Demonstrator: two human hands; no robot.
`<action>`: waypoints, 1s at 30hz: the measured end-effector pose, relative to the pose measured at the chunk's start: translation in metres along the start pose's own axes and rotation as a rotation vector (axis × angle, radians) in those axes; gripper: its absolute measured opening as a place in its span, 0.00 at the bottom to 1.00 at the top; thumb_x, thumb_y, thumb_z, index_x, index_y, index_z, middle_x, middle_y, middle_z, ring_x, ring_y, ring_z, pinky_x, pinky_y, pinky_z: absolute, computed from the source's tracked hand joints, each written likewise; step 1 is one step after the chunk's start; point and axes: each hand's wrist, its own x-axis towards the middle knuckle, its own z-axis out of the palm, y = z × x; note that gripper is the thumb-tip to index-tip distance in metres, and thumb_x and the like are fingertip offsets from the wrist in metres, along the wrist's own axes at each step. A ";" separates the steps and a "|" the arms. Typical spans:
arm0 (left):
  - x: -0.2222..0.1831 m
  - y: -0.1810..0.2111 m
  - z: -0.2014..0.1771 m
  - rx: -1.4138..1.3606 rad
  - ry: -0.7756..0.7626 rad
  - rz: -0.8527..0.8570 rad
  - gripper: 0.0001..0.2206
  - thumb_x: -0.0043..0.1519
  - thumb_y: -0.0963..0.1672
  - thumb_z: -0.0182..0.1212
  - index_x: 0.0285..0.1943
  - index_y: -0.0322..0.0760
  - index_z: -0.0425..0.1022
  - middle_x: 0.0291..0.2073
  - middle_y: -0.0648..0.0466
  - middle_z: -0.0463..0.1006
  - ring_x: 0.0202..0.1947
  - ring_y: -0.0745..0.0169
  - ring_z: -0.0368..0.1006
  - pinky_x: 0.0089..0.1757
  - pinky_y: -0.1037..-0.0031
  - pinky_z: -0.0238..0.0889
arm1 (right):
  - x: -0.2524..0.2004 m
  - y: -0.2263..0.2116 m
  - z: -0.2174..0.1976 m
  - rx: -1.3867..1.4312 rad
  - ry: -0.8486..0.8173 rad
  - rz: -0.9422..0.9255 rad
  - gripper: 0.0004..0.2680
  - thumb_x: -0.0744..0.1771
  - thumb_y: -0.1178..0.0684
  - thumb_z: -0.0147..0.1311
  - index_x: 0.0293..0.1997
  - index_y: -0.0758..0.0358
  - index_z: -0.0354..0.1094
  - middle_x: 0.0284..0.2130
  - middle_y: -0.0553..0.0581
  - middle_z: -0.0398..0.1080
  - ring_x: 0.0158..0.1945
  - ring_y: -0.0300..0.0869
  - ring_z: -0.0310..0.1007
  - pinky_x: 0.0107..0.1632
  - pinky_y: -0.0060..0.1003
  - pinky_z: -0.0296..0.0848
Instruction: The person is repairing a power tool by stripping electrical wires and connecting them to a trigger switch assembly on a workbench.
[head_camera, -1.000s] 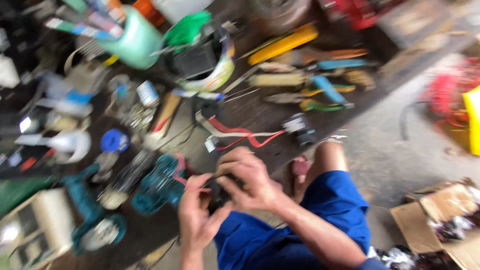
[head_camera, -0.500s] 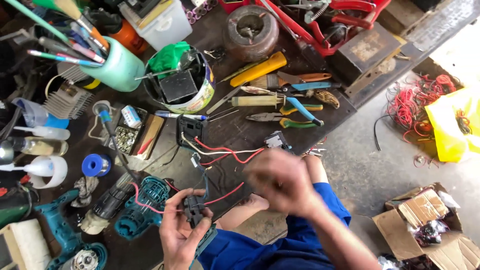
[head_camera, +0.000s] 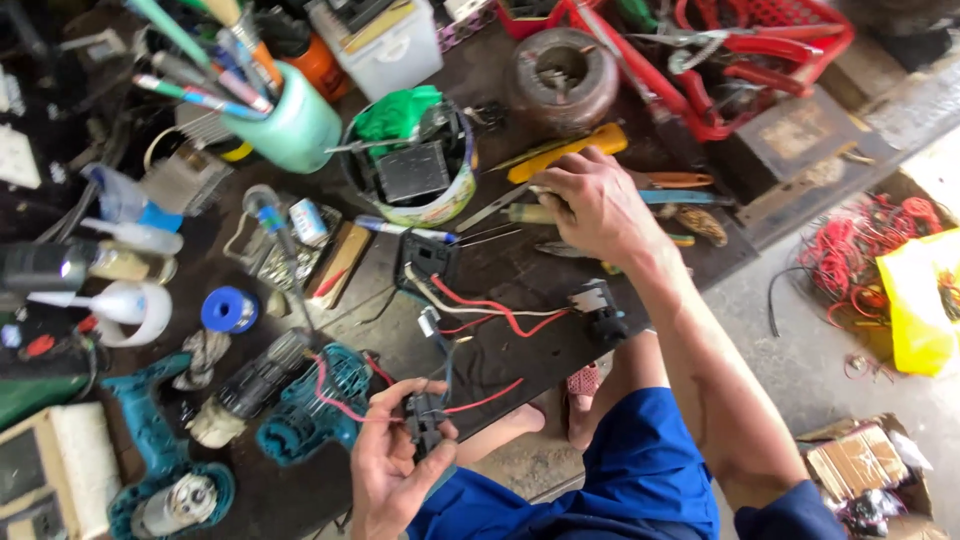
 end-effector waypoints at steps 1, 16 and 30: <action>0.000 0.001 0.000 -0.033 -0.025 0.053 0.24 0.54 0.38 0.70 0.61 0.31 0.69 0.56 0.42 0.77 0.36 0.55 0.81 0.45 0.70 0.77 | 0.004 0.002 0.008 -0.058 -0.011 -0.059 0.10 0.66 0.59 0.54 0.50 0.59 0.77 0.40 0.56 0.75 0.40 0.53 0.69 0.48 0.44 0.67; 0.006 0.015 -0.010 0.287 -0.138 0.121 0.23 0.54 0.42 0.73 0.58 0.35 0.73 0.40 0.52 0.78 0.33 0.63 0.82 0.39 0.75 0.78 | 0.028 -0.029 0.020 -0.144 -0.275 0.022 0.12 0.68 0.48 0.56 0.46 0.69 0.77 0.40 0.65 0.77 0.46 0.58 0.75 0.50 0.51 0.74; 0.005 0.004 -0.003 0.483 -0.121 0.193 0.21 0.54 0.47 0.72 0.56 0.41 0.75 0.44 0.55 0.82 0.38 0.63 0.81 0.41 0.75 0.75 | 0.037 -0.101 0.011 0.092 -0.155 0.031 0.06 0.68 0.52 0.58 0.43 0.64 0.74 0.30 0.63 0.75 0.34 0.57 0.73 0.36 0.50 0.65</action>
